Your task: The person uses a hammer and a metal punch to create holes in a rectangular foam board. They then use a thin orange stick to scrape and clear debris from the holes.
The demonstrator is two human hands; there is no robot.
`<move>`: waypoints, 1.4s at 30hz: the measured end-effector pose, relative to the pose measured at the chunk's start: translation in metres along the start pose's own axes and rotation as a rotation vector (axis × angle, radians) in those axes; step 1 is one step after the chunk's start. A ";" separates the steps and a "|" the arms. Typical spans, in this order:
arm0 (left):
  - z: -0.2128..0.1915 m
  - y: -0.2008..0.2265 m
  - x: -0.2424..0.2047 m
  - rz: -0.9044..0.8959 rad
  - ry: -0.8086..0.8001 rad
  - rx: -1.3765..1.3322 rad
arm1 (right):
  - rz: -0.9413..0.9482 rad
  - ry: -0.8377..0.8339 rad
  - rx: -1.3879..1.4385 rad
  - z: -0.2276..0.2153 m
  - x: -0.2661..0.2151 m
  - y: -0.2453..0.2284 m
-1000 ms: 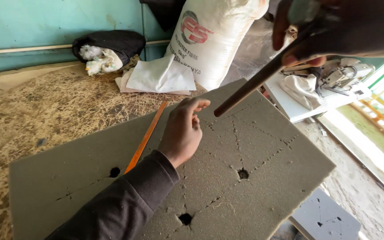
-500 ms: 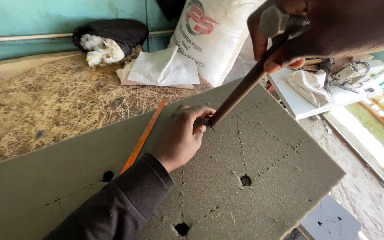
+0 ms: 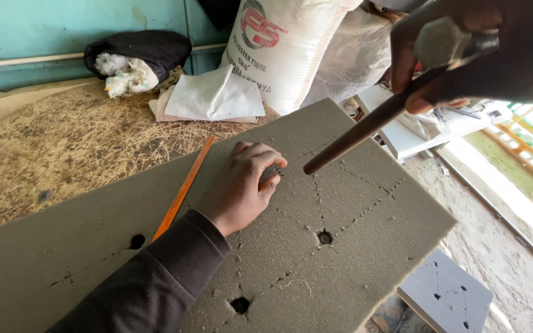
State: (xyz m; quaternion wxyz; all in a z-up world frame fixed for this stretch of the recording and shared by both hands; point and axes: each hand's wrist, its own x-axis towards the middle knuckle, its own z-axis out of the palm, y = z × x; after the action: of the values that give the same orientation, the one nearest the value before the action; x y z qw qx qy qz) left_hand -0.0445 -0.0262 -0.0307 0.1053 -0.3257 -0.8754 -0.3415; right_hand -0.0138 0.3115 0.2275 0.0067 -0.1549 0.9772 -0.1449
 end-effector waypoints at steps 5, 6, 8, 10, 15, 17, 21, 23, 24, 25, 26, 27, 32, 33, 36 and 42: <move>0.003 0.030 -0.010 0.391 -0.107 -0.079 | -0.087 0.200 -0.162 0.034 -0.025 -0.060; 0.004 0.040 -0.013 0.402 -0.108 -0.076 | -0.082 0.209 -0.164 0.039 -0.034 -0.052; 0.008 0.060 -0.021 0.337 -0.289 -0.049 | 0.168 0.342 -0.060 0.052 -0.052 -0.038; 0.012 0.069 -0.025 0.378 -0.289 0.042 | 0.116 0.479 -0.046 0.077 -0.079 -0.023; 0.007 0.117 -0.021 0.424 -0.290 0.495 | -0.021 0.719 -0.058 0.140 -0.115 -0.025; 0.017 0.133 -0.019 0.335 -0.444 0.826 | 0.110 0.837 0.217 0.171 -0.113 -0.021; 0.021 0.142 -0.010 0.264 -0.608 0.910 | -0.020 1.013 0.269 0.219 -0.095 0.006; 0.030 0.138 -0.007 0.116 -0.499 0.641 | -0.014 1.081 0.567 0.230 -0.085 0.004; 0.022 0.143 -0.010 0.128 -0.502 0.645 | -0.007 1.093 0.566 0.235 -0.079 0.003; 0.014 0.149 -0.012 0.112 -0.484 0.611 | -0.027 1.125 0.675 0.241 -0.073 0.004; 0.007 0.155 -0.013 0.105 -0.469 0.574 | -0.042 1.162 0.778 0.245 -0.068 0.005; 0.001 0.153 -0.015 0.124 -0.474 0.576 | -0.030 1.179 0.772 0.249 -0.064 0.001; 0.016 0.129 -0.012 0.090 -0.519 0.522 | 0.005 1.128 0.988 0.250 -0.062 -0.008; 0.020 0.128 -0.010 0.094 -0.526 0.515 | 0.016 1.128 0.984 0.252 -0.064 -0.007; 0.025 0.117 -0.010 0.089 -0.531 0.435 | 0.019 1.090 0.974 0.256 -0.060 -0.003; 0.031 0.092 -0.028 0.213 -0.401 0.314 | 0.042 1.007 0.902 0.261 -0.058 0.004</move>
State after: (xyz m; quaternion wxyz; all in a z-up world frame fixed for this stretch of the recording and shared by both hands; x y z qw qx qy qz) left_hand 0.0373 0.0312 -0.0162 0.0144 -0.4566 -0.8818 -0.1172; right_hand 0.0554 0.2591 -0.0255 -0.3826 -0.0313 0.7079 -0.5929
